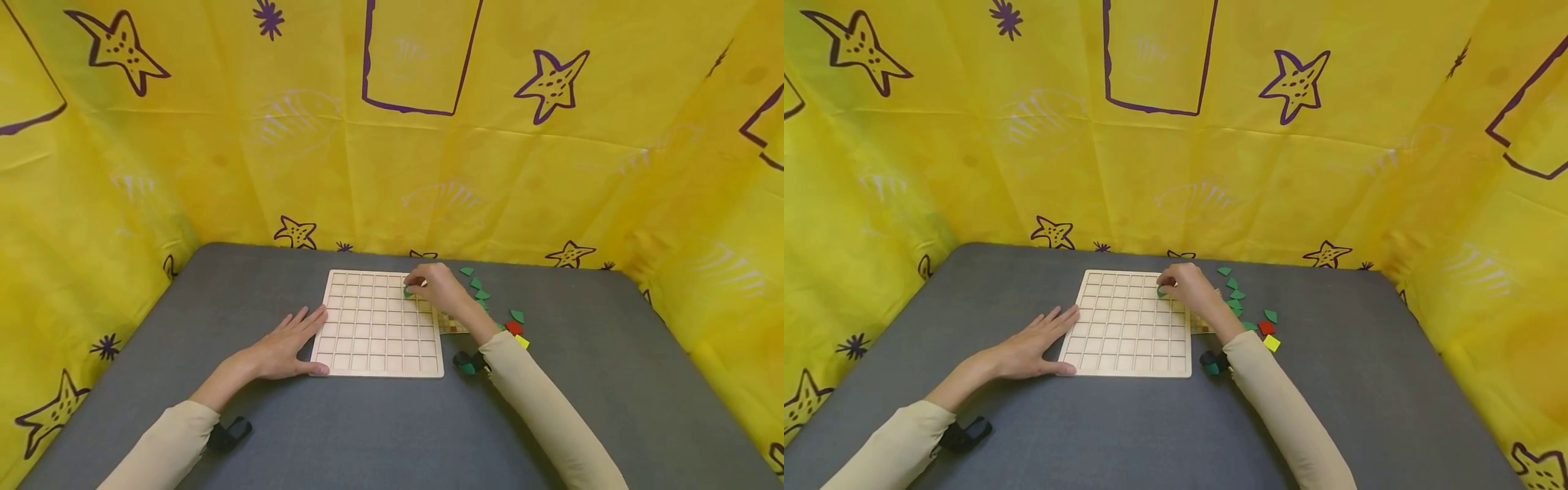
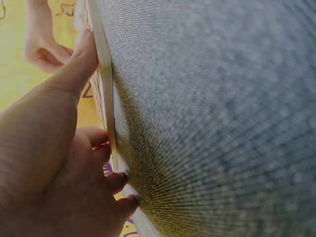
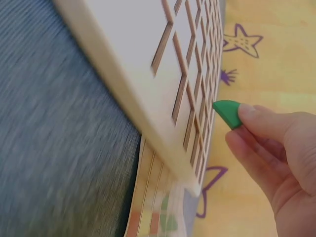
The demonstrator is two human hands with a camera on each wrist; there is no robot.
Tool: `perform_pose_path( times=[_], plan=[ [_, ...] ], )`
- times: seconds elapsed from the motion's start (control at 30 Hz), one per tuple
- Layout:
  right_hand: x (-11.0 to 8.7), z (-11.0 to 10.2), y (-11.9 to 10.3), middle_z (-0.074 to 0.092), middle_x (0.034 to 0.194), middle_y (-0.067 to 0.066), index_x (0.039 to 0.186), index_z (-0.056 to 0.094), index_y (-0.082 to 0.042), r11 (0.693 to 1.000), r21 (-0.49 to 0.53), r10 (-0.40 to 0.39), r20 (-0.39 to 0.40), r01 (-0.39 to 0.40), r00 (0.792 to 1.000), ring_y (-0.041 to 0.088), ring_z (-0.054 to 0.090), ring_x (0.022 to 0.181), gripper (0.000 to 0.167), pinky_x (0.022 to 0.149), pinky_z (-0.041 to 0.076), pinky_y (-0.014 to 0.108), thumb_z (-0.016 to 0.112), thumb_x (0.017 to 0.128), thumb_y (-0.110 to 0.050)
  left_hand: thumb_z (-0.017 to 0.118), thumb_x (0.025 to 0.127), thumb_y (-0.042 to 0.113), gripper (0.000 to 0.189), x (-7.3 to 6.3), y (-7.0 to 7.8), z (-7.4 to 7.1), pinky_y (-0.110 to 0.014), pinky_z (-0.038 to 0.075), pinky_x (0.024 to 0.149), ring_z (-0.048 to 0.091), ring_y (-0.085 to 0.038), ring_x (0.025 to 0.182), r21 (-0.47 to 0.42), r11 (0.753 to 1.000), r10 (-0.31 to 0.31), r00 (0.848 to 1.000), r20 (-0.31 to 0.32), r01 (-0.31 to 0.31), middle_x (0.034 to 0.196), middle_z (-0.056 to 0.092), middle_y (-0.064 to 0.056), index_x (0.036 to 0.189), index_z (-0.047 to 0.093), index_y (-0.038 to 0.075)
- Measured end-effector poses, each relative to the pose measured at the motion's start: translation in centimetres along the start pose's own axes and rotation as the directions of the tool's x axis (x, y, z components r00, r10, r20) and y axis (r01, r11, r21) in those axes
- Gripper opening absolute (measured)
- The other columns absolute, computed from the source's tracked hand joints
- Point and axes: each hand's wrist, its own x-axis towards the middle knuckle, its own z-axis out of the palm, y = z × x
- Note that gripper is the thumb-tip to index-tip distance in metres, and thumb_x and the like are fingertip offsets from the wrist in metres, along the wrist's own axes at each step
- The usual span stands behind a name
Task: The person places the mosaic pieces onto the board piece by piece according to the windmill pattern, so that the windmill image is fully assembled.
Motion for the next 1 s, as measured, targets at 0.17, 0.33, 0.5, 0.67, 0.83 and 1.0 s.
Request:
perform_pose_path(
  times=[0.17, 0.33, 0.5, 0.67, 0.83, 1.0],
  plan=[
    [0.7, 0.7, -0.2, 0.072, 0.091, 0.006, 0.1, 0.076, -0.002, 0.999, 0.031, 0.005, -0.018, -0.004, 1.0, 0.018, 0.067, 0.084, 0.014, 0.073, 0.056, 0.029, 0.072, 0.088, -0.008, 0.069, 0.081, 0.06, 0.108, 0.0, -0.1, 0.0, -0.063, 0.008, 0.115, 0.009, -0.046, 0.146, 0.004, 1.0, 0.007, 1.0, -0.003, -0.007, 0.162, 0.015, -0.018, 0.155, 0.019, -0.001],
    [1.6, 1.5, 0.0, 0.073, 0.091, 0.005, 0.098, 0.077, -0.003, 0.995, 0.095, 0.026, -0.075, -0.019, 0.997, 0.018, 0.067, 0.083, 0.013, 0.071, 0.056, 0.03, 0.073, 0.088, -0.011, 0.069, 0.082, 0.06, 0.107, 0.1, -0.2, 0.1, -0.062, 0.008, 0.115, 0.009, -0.046, 0.146, 0.011, 1.0, 0.015, 1.0, -0.005, -0.015, 0.162, 0.015, -0.018, 0.155, 0.019, -0.001],
    [2.6, 2.3, -0.6, 0.074, 0.09, 0.006, 0.097, 0.077, -0.005, 0.982, 0.175, 0.093, -0.124, -0.071, 0.988, 0.019, 0.068, 0.082, 0.012, 0.069, 0.056, 0.029, 0.074, 0.088, -0.012, 0.069, 0.082, 0.059, 0.106, 0.1, -0.1, 0.2, -0.062, 0.008, 0.115, 0.009, -0.046, 0.146, 0.004, 1.0, 0.019, 1.0, -0.017, -0.019, 0.162, 0.015, -0.018, 0.155, 0.019, -0.001],
    [3.1, 3.1, -1.2, 0.074, 0.089, 0.008, 0.096, 0.077, -0.004, 0.97, 0.197, 0.165, -0.12, -0.14, 0.979, 0.018, 0.067, 0.078, 0.011, 0.067, 0.055, 0.027, 0.074, 0.087, -0.011, 0.068, 0.083, 0.059, 0.106, 0.2, -0.2, 0.5, -0.062, 0.007, 0.115, 0.007, -0.047, 0.146, -0.018, 0.999, 0.036, 0.999, -0.031, -0.037, 0.162, 0.014, -0.017, 0.155, 0.019, -0.001],
    [3.4, 3.9, -1.7, 0.074, 0.091, 0.005, 0.097, 0.078, -0.007, 0.97, 0.139, 0.211, -0.069, -0.2, 0.975, 0.017, 0.066, 0.08, 0.012, 0.068, 0.054, 0.026, 0.073, 0.089, -0.014, 0.07, 0.082, 0.058, 0.106, 0.0, -0.3, 0.4, -0.062, 0.007, 0.115, 0.007, -0.046, 0.146, -0.027, 0.999, 0.026, 0.999, -0.025, -0.026, 0.162, 0.014, -0.018, 0.155, 0.019, -0.001],
    [3.7, 4.0, -2.3, 0.074, 0.089, 0.006, 0.096, 0.078, -0.005, 0.972, 0.084, 0.224, -0.037, -0.22, 0.974, 0.018, 0.067, 0.081, 0.012, 0.07, 0.054, 0.028, 0.074, 0.088, -0.013, 0.069, 0.082, 0.058, 0.107, 0.0, -0.3, 0.3, -0.062, 0.007, 0.115, 0.007, -0.046, 0.147, -0.025, 1.0, 0.018, 1.0, -0.013, -0.019, 0.162, 0.013, -0.017, 0.155, 0.018, -0.001]
  ],
)
